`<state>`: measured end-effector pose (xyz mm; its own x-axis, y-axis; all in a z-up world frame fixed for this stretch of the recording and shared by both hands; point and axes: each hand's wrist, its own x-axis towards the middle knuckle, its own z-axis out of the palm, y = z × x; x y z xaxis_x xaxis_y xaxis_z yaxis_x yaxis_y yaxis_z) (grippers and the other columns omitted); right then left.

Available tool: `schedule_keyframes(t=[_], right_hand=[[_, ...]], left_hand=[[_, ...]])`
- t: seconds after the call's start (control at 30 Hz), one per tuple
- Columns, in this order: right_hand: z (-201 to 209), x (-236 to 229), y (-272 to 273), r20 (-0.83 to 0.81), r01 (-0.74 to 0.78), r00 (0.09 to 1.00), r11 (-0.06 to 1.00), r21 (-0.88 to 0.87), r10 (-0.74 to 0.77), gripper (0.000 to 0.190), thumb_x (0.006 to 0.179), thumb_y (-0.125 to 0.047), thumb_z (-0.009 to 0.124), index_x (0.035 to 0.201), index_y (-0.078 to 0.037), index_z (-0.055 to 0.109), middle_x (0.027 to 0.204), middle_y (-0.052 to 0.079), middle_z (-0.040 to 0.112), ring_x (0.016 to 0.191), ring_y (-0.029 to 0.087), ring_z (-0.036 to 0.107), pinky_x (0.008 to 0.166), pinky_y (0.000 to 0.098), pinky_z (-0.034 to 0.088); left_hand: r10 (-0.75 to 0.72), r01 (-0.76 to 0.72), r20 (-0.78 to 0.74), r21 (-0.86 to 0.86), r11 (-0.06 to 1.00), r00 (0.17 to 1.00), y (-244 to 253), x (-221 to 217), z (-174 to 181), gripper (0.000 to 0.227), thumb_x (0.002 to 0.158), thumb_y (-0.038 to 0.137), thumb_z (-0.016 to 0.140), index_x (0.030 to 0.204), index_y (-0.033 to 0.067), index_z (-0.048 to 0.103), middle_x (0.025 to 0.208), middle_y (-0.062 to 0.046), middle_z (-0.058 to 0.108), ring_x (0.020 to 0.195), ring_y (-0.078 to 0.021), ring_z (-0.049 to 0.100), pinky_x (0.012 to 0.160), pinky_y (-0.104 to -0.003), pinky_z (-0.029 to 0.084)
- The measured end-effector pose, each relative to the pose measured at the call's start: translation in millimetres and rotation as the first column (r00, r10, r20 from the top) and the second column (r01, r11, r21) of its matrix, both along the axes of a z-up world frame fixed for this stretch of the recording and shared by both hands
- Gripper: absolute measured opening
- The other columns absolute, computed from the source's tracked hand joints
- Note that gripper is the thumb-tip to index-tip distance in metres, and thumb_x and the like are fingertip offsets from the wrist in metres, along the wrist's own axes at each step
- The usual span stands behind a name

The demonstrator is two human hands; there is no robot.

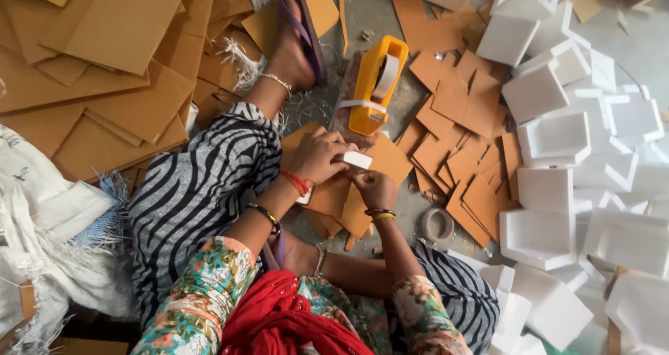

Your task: The person sits on the floor and assembles small cardboard boxes by inserting white foam inserts into brown cardboard shells. They use a handheld tape dispenser to apply adhesive tape to the seams, securing the components together. The finished boxes are placed in a pile to the right.

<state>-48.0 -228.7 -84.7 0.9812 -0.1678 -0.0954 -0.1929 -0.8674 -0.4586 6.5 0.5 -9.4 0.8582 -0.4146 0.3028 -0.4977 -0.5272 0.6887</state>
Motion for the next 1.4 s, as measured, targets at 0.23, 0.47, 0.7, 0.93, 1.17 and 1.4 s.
schedule_keyframes(t=[0.23, 0.47, 0.7, 0.93, 1.17, 1.4], right_hand=[[33, 34, 2, 0.311, -0.391, 0.919, 0.670, 0.631, 0.243, 0.061, 0.092, -0.041, 0.080, 0.132, -0.001, 0.055, 0.122, 0.004, 0.064, 0.112, 0.018, 0.062, 0.090, 0.0345, 0.054], [-9, 140, -53, -0.198, -0.314, 0.890, 0.867, 0.386, 0.411, 0.031, 0.108, -0.031, 0.056, 0.121, -0.010, 0.076, 0.101, 0.002, 0.075, 0.093, 0.016, 0.070, 0.084, 0.0303, 0.058], [-43, 66, -93, 0.234, -0.810, 0.577, 0.584, 0.045, 0.782, 0.032, 0.095, -0.011, 0.067, 0.126, -0.011, 0.072, 0.124, 0.004, 0.074, 0.107, 0.016, 0.073, 0.093, 0.0275, 0.059], [1, 8, -82, 0.365, -0.649, 0.749, 0.723, 0.236, 0.553, 0.048, 0.085, 0.001, 0.057, 0.132, -0.009, 0.063, 0.155, 0.016, 0.052, 0.142, 0.030, 0.052, 0.116, 0.0386, 0.044], [20, 3, -58, -0.237, 0.255, 0.965, -0.188, 0.948, 0.112, 0.058, 0.102, -0.040, 0.049, 0.153, -0.013, 0.046, 0.150, 0.013, 0.055, 0.134, 0.030, 0.054, 0.109, 0.0445, 0.046], [2, 1, -70, -0.016, 0.017, 0.981, -0.004, 1.000, 0.191, 0.044, 0.113, -0.031, 0.054, 0.147, -0.003, 0.054, 0.126, 0.008, 0.064, 0.107, 0.017, 0.063, 0.091, 0.0358, 0.055]], left_hand=[[0.058, -0.057, -0.009, 0.075, 0.996, 0.998, -2, -4, 10, 0.041, 0.075, 0.022, 0.083, 0.114, 0.0320, 0.078, 0.097, 0.005, 0.066, 0.100, -0.0227, 0.060, 0.088, -0.041, 0.049], [0.016, -0.018, 0.035, 0.057, 0.998, 0.999, -3, -4, 3, 0.038, 0.080, 0.023, 0.079, 0.117, 0.0291, 0.077, 0.101, 0.004, 0.065, 0.103, -0.0226, 0.058, 0.089, -0.042, 0.047], [-0.093, 0.035, 0.417, 0.145, 0.989, 0.904, -3, -44, 0, 0.033, 0.094, 0.014, 0.063, 0.123, 0.0260, 0.074, 0.108, 0.007, 0.066, 0.108, -0.0174, 0.058, 0.103, -0.042, 0.045], [-0.256, 0.252, 0.589, 0.091, 0.963, 0.766, 8, -79, 36, 0.035, 0.094, 0.018, 0.063, 0.126, 0.0306, 0.072, 0.110, 0.005, 0.066, 0.106, -0.0168, 0.061, 0.104, -0.044, 0.042], [0.230, -0.045, 0.297, -0.519, 0.853, 0.927, 15, -83, 67, 0.047, 0.085, 0.018, 0.080, 0.129, 0.0174, 0.065, 0.116, -0.004, 0.068, 0.106, -0.0258, 0.063, 0.096, -0.038, 0.051], [0.179, -0.464, -0.823, -0.112, 0.879, 0.538, 23, -65, 44, 0.090, 0.110, 0.049, 0.051, 0.177, 0.0178, -0.001, 0.108, -0.033, 0.067, 0.093, -0.0459, 0.064, 0.087, -0.051, 0.055]])
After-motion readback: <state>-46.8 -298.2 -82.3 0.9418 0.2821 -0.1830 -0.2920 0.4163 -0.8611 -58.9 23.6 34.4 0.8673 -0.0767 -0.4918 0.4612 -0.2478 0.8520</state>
